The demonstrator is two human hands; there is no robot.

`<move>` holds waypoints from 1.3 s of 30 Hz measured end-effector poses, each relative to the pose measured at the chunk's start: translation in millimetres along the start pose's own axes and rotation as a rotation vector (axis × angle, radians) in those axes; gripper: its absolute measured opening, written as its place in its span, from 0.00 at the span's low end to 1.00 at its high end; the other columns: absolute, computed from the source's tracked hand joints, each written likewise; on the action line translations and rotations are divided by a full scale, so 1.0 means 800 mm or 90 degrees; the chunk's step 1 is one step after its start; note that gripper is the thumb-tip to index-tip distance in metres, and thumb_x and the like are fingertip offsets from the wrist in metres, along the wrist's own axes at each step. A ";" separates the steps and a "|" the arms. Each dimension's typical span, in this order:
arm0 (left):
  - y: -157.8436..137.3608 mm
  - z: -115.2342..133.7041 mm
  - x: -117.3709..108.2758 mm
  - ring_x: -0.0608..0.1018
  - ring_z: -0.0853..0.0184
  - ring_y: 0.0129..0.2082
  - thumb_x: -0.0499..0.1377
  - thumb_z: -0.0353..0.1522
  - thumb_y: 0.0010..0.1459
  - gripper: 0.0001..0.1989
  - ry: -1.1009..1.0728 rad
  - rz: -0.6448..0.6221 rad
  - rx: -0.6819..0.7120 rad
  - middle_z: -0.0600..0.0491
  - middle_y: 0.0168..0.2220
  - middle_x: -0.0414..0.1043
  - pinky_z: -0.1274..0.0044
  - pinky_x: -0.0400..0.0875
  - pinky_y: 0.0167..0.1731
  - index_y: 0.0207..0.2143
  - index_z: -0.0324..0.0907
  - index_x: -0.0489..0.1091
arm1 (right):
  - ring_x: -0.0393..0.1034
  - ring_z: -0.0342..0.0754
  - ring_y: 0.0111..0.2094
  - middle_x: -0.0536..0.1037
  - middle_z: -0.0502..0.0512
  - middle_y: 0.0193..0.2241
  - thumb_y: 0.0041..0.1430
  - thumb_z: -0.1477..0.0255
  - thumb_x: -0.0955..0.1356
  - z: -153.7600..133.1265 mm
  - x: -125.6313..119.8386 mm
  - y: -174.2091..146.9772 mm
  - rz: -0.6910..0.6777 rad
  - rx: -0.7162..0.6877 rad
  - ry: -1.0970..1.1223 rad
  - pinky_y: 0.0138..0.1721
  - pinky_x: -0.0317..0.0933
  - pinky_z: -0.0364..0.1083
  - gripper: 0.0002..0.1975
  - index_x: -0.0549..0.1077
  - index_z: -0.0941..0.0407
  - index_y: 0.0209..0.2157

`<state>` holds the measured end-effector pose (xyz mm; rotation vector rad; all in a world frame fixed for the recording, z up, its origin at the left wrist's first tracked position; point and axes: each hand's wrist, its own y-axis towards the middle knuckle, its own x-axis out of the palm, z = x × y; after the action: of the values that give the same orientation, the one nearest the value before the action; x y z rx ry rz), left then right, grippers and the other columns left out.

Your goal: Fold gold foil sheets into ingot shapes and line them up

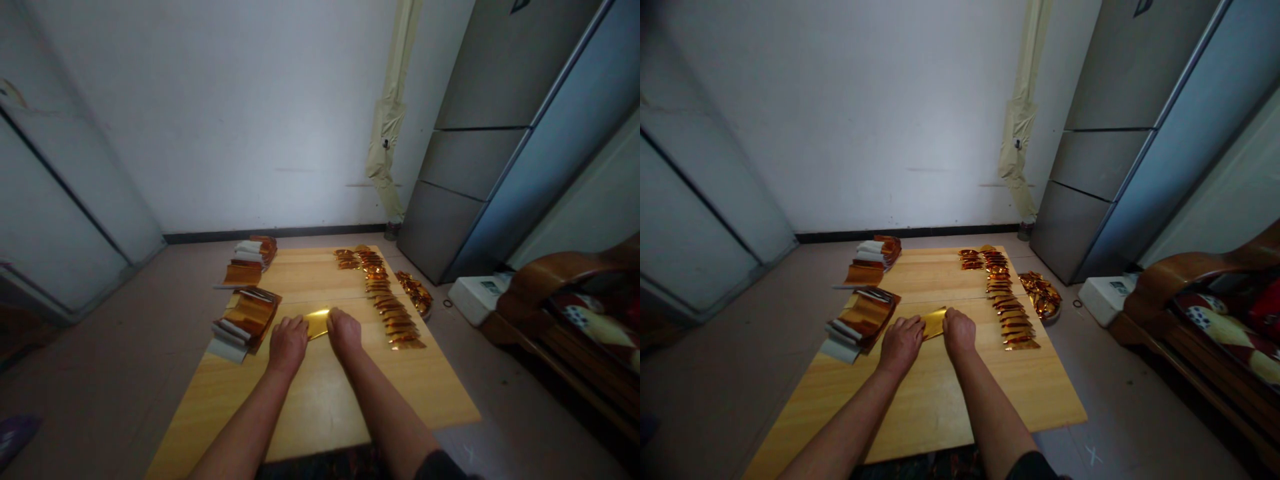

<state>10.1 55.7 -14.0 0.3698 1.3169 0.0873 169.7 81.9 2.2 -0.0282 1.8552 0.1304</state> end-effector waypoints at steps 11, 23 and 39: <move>-0.004 0.003 -0.012 0.72 0.56 0.47 0.54 0.35 0.61 0.13 0.009 -0.011 -0.003 0.51 0.52 0.74 0.65 0.60 0.42 0.45 0.49 0.74 | 0.66 0.46 0.39 0.74 0.53 0.36 0.59 0.69 0.65 0.006 0.004 -0.006 0.077 0.001 0.085 0.35 0.52 0.42 0.05 0.72 0.55 0.33; -0.007 0.013 -0.026 0.71 0.58 0.49 0.54 0.34 0.60 0.14 0.036 -0.040 -0.020 0.52 0.54 0.73 0.64 0.60 0.44 0.47 0.47 0.73 | 0.63 0.53 0.40 0.73 0.57 0.37 0.44 0.64 0.72 -0.019 0.006 -0.021 0.126 -0.008 0.113 0.38 0.54 0.47 0.15 0.73 0.55 0.34; -0.008 0.007 -0.018 0.71 0.57 0.50 0.53 0.34 0.60 0.16 0.029 -0.032 -0.018 0.52 0.55 0.72 0.62 0.60 0.44 0.48 0.48 0.73 | 0.65 0.50 0.38 0.72 0.56 0.35 0.44 0.79 0.66 0.026 0.024 -0.002 0.131 -0.008 0.343 0.40 0.60 0.45 0.13 0.73 0.57 0.35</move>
<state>10.7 44.9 -1.2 0.3121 1.3687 0.0720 184.4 83.1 -22.2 0.1308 2.3930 0.3008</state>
